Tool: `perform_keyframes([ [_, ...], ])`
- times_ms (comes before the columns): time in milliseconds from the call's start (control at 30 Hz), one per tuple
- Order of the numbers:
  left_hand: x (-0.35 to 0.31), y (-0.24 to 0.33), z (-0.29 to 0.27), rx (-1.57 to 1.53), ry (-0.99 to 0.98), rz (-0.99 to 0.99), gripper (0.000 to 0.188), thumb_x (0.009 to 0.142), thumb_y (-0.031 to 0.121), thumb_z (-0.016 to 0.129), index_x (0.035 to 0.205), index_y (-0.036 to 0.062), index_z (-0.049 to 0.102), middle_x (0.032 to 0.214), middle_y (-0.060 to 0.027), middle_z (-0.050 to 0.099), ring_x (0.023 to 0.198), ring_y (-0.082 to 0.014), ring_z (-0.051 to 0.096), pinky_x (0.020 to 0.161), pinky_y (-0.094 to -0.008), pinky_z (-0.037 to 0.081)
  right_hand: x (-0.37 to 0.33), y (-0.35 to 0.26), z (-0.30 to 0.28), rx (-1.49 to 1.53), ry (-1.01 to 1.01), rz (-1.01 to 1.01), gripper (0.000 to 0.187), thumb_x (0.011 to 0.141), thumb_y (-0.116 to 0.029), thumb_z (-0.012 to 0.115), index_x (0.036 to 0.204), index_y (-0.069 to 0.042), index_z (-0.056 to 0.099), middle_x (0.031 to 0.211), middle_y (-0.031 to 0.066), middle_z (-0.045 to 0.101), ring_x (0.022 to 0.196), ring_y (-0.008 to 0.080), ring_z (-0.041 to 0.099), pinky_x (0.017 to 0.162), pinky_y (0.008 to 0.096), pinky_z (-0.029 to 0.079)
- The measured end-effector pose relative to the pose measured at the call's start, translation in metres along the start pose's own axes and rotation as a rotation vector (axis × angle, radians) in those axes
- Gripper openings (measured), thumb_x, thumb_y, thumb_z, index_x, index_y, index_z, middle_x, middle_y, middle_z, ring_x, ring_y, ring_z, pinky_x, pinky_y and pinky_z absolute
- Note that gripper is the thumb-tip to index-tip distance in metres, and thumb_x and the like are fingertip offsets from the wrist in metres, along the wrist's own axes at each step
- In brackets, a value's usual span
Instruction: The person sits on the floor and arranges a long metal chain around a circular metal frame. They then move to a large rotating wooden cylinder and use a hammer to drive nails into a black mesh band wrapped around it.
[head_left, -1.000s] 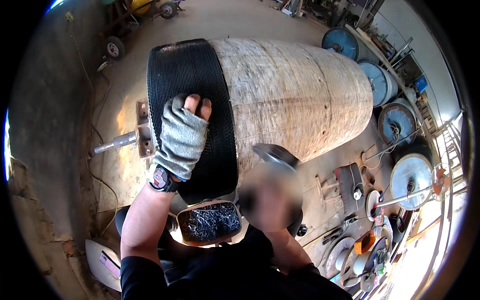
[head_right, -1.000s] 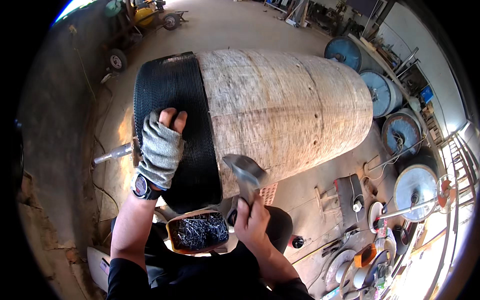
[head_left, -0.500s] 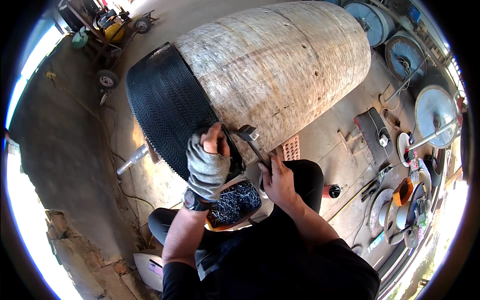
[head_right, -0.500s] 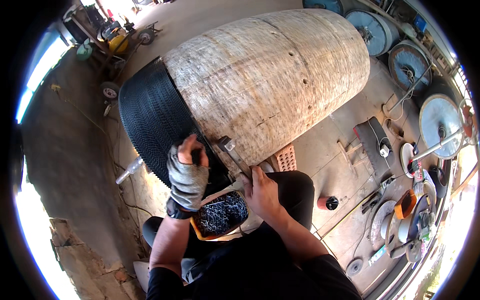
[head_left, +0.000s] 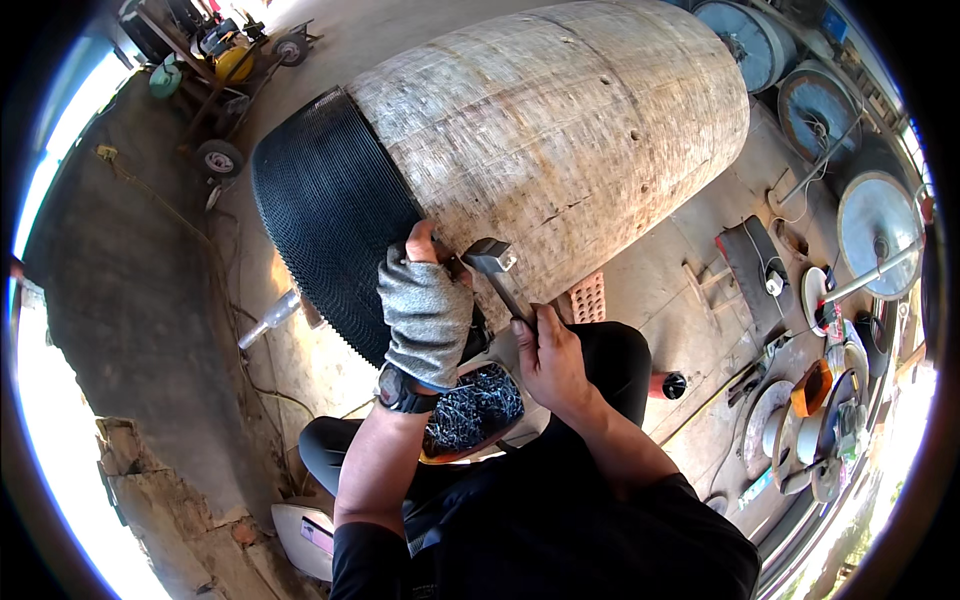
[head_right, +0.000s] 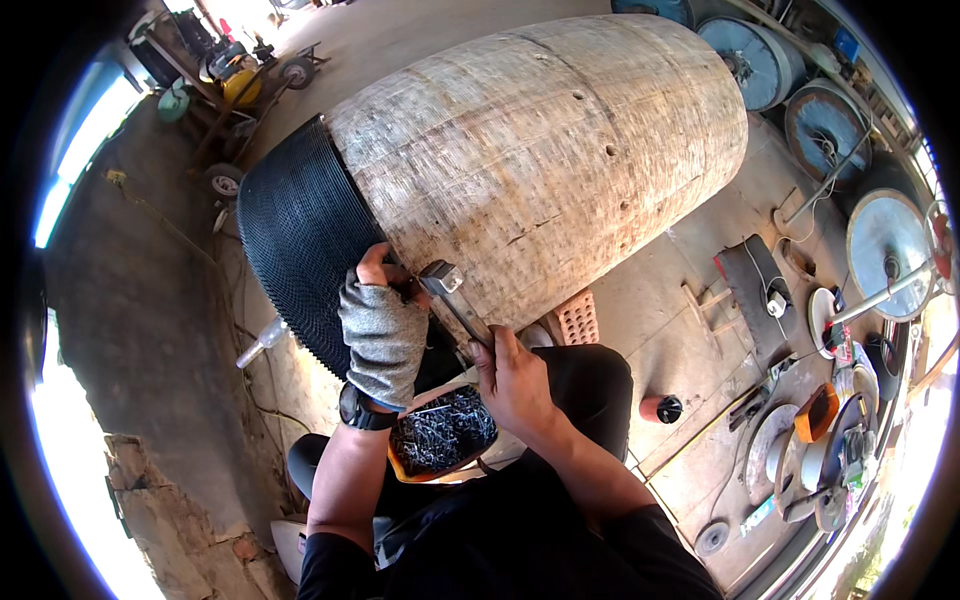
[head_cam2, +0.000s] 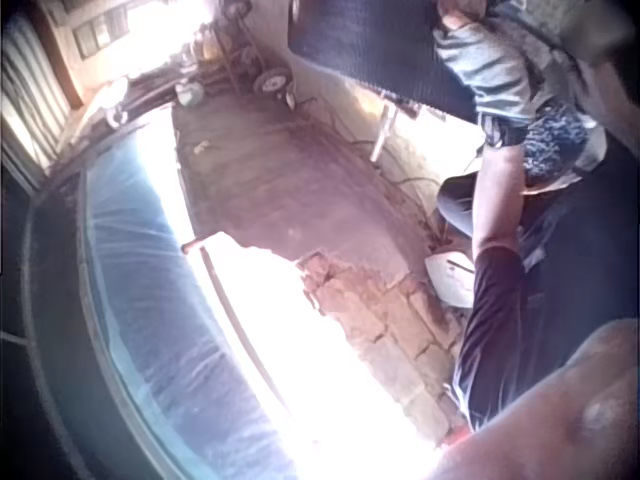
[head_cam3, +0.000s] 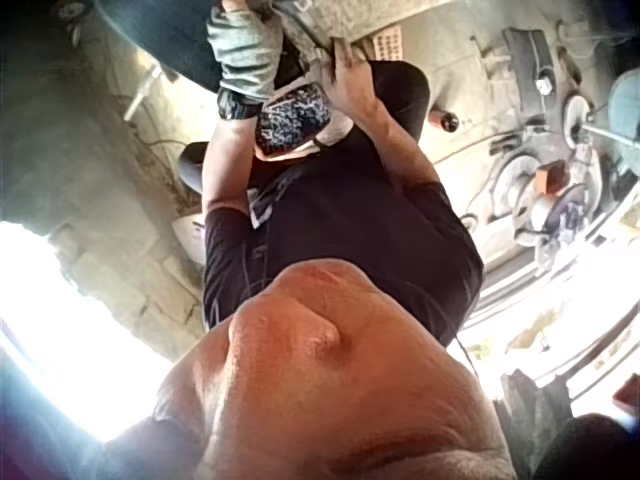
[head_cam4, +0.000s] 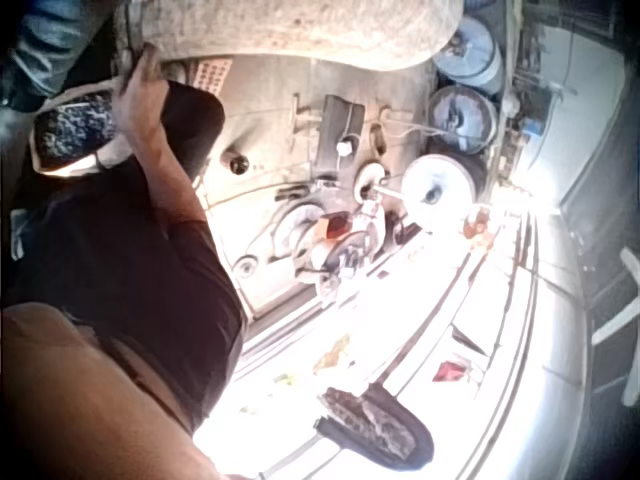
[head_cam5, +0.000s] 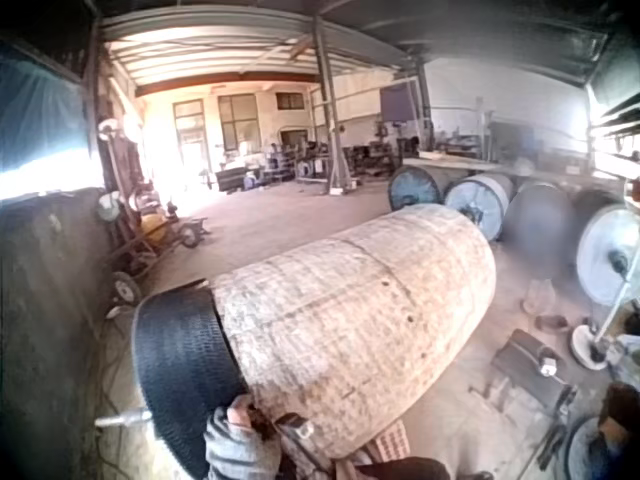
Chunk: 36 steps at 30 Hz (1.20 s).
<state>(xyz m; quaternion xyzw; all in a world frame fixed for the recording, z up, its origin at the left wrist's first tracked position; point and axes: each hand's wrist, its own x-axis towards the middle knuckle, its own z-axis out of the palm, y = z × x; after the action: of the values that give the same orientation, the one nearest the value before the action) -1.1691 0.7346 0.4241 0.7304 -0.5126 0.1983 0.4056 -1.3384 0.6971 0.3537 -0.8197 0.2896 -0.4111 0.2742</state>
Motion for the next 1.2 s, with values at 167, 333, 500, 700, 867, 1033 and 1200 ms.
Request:
perform_keyframes([
  [167,0.001,0.001,0.007,0.095,0.031,0.013,0.065,0.067,-0.001,0.077,0.125,-0.0009,0.047,0.079,-0.0082,0.062,0.072,-0.0283,0.062,0.063,-0.0402,0.051,0.011,-0.01,-0.004,-0.067,0.035,-0.062,0.023,0.095,-0.015,0.061,0.108,0.001,0.049,0.076,0.0214,0.062,0.063,0.0415,0.063,0.053,0.0473,0.05],
  [333,-0.001,0.001,0.013,0.11,0.039,-0.028,0.066,0.068,0.002,0.078,0.126,-0.0011,0.046,0.083,-0.0095,0.062,0.076,-0.0296,0.062,0.066,-0.0412,0.051,0.014,-0.014,-0.01,-0.107,0.004,-0.072,0.021,0.094,-0.016,0.062,0.1,-0.001,0.049,0.074,0.0193,0.062,0.06,0.0406,0.063,0.051,0.0473,0.05],
  [500,-0.005,0.002,0.005,0.072,0.013,-0.031,0.088,0.068,0.0,0.078,0.143,-0.0035,0.032,0.097,-0.0137,0.062,0.089,-0.0319,0.06,0.08,-0.0424,0.05,0.01,-0.016,-0.01,-0.158,-0.079,0.021,0.021,0.093,-0.015,0.062,0.102,0.0,0.05,0.074,0.0188,0.062,0.061,0.0405,0.063,0.052,0.0476,0.05],
  [700,-0.076,0.014,-0.031,-0.044,-0.055,0.128,0.083,0.067,0.005,0.077,0.14,-0.0014,0.041,0.115,-0.0201,0.055,0.095,-0.0374,0.058,0.081,-0.0483,0.046,0.01,-0.018,-0.026,0.008,0.119,-0.179,0.023,0.092,-0.013,0.063,0.105,0.001,0.051,0.075,0.0186,0.062,0.062,0.0378,0.064,0.054,0.0425,0.051],
  [867,-0.164,-0.011,-0.015,0.029,-0.732,0.054,0.037,0.082,0.029,0.065,0.108,0.0015,0.065,0.104,-0.018,0.063,0.094,-0.0356,0.063,0.078,-0.0477,0.051,0.011,-0.006,-0.018,-0.199,-0.078,-0.02,0.019,0.093,-0.015,0.063,0.101,-0.001,0.052,0.072,0.0173,0.061,0.06,0.038,0.063,0.052,0.0445,0.05],
  [1033,-0.202,-0.022,0.011,0.082,-0.804,0.083,0.027,0.088,0.028,0.059,0.094,0.003,0.067,0.091,-0.0132,0.066,0.083,-0.0332,0.067,0.07,-0.0452,0.053,0.012,-0.017,-0.032,-0.06,0.101,-0.306,0.024,0.092,-0.016,0.061,0.103,0.004,0.051,0.076,0.0167,0.06,0.061,0.0369,0.063,0.056,0.041,0.051],
  [1200,-0.191,-0.016,0.007,0.195,-0.968,0.104,0.025,0.092,0.019,0.052,0.081,0.002,0.068,0.07,-0.0116,0.064,0.064,-0.0288,0.067,0.054,-0.0402,0.053,0.023,-0.005,-0.015,-0.348,-0.087,-0.145,0.022,0.094,-0.017,0.061,0.104,0.002,0.054,0.074,0.0171,0.062,0.063,0.0384,0.064,0.057,0.0429,0.051],
])
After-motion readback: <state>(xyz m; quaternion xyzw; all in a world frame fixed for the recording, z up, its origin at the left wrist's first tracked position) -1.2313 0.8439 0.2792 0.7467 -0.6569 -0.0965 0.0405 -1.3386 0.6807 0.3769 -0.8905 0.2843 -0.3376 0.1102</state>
